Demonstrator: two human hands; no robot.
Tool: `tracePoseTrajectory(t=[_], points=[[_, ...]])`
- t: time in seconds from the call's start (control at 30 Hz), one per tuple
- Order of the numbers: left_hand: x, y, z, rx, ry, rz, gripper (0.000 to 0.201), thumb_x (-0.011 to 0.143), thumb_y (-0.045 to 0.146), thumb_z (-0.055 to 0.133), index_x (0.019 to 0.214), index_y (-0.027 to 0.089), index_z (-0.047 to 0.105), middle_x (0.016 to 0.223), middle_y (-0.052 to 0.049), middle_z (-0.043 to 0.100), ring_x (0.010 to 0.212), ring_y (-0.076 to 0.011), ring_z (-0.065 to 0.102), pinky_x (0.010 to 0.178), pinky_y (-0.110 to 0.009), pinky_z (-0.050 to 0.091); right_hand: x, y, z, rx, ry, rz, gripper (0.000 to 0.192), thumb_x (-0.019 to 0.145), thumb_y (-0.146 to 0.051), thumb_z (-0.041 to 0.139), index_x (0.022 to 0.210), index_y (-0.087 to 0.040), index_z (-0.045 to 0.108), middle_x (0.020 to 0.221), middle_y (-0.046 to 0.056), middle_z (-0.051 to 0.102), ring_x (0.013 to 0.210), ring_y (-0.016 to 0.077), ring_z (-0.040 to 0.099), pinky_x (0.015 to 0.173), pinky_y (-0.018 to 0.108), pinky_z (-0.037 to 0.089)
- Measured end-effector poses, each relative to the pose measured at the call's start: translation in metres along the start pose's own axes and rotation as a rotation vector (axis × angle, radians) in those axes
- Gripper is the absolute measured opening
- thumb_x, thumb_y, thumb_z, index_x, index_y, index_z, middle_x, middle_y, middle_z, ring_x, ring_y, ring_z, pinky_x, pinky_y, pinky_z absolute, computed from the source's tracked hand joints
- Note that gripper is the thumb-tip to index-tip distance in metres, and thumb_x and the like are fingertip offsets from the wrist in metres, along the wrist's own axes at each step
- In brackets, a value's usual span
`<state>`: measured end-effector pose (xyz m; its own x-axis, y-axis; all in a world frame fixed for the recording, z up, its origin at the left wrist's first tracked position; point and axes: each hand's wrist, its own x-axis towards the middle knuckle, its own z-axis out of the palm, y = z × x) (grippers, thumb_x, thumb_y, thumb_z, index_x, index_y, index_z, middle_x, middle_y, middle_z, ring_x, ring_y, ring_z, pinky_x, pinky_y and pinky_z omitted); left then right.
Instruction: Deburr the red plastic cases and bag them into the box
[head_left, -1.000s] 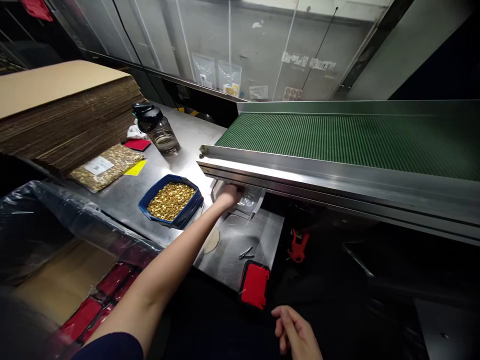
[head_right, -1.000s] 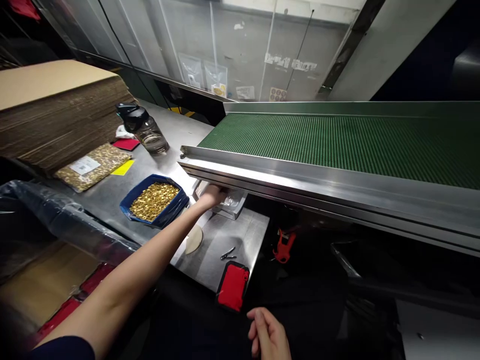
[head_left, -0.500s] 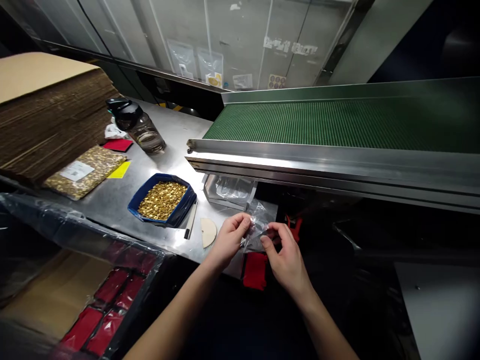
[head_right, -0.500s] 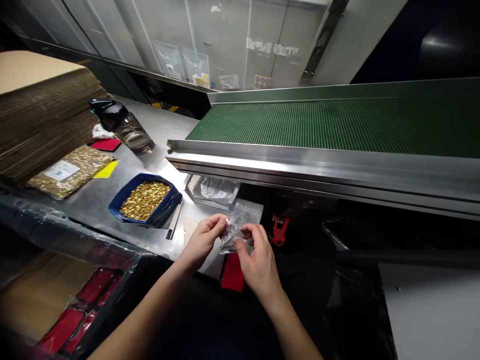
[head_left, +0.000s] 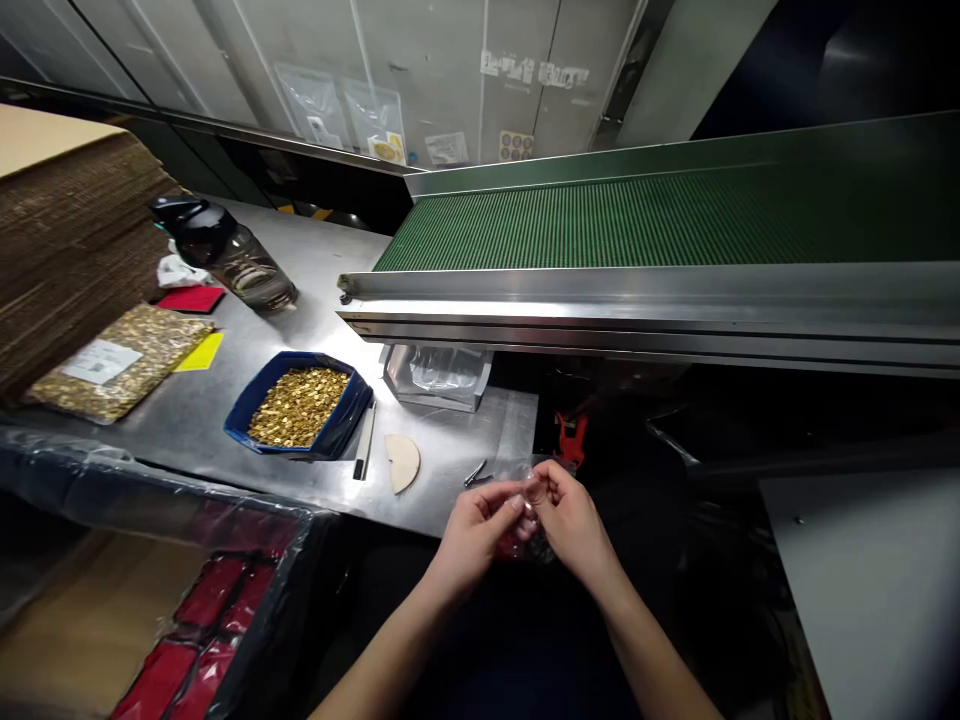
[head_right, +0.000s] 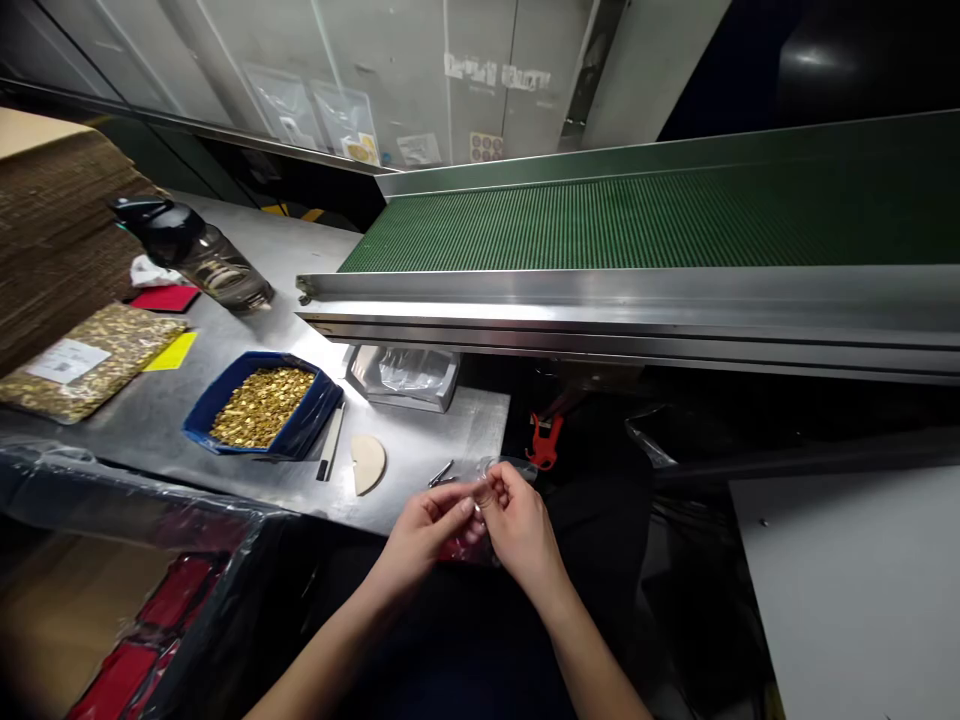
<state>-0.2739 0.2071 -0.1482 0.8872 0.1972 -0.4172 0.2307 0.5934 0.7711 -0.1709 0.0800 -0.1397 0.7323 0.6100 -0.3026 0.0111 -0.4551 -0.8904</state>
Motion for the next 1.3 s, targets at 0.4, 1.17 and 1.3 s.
tracePoseTrajectory(t=[0.4, 1.17, 1.3], points=[[0.004, -0.013, -0.001, -0.018, 0.150, -0.013, 0.041, 0.076, 0.045, 0.088, 0.081, 0.016, 0.060, 0.069, -0.001, 0.068, 0.059, -0.0125, 0.061, 0.057, -0.023, 0.050, -0.023, -0.005, -0.017, -0.080, 0.016, 0.070, 0.026, 0.092, -0.048, 0.064, 0.087, -0.023, 0.069, 0.078, 0.001, 0.071, 0.070, 0.0182, 0.064, 0.064, 0.026, 0.047], [-0.007, 0.007, -0.002, 0.775, 0.188, 0.324, 0.020, 0.078, 0.013, 0.062, 0.075, 0.023, 0.045, 0.065, 0.006, 0.051, 0.059, -0.0138, 0.043, 0.059, -0.028, 0.029, -0.032, -0.018, -0.012, -0.589, -0.034, -0.089, 0.033, 0.096, -0.041, 0.057, 0.070, -0.024, 0.047, 0.062, -0.004, 0.056, 0.056, 0.0147, 0.048, 0.057, 0.027, 0.024], [-0.009, 0.021, -0.007, 0.800, 0.478, 0.462, 0.020, 0.081, 0.015, 0.061, 0.075, 0.024, 0.045, 0.065, 0.006, 0.046, 0.060, -0.0147, 0.043, 0.061, -0.028, 0.031, -0.033, -0.013, -0.009, -0.697, 0.037, -0.036, 0.028, 0.093, -0.033, 0.057, 0.069, -0.024, 0.048, 0.058, -0.002, 0.054, 0.052, 0.0160, 0.047, 0.054, 0.029, 0.022]])
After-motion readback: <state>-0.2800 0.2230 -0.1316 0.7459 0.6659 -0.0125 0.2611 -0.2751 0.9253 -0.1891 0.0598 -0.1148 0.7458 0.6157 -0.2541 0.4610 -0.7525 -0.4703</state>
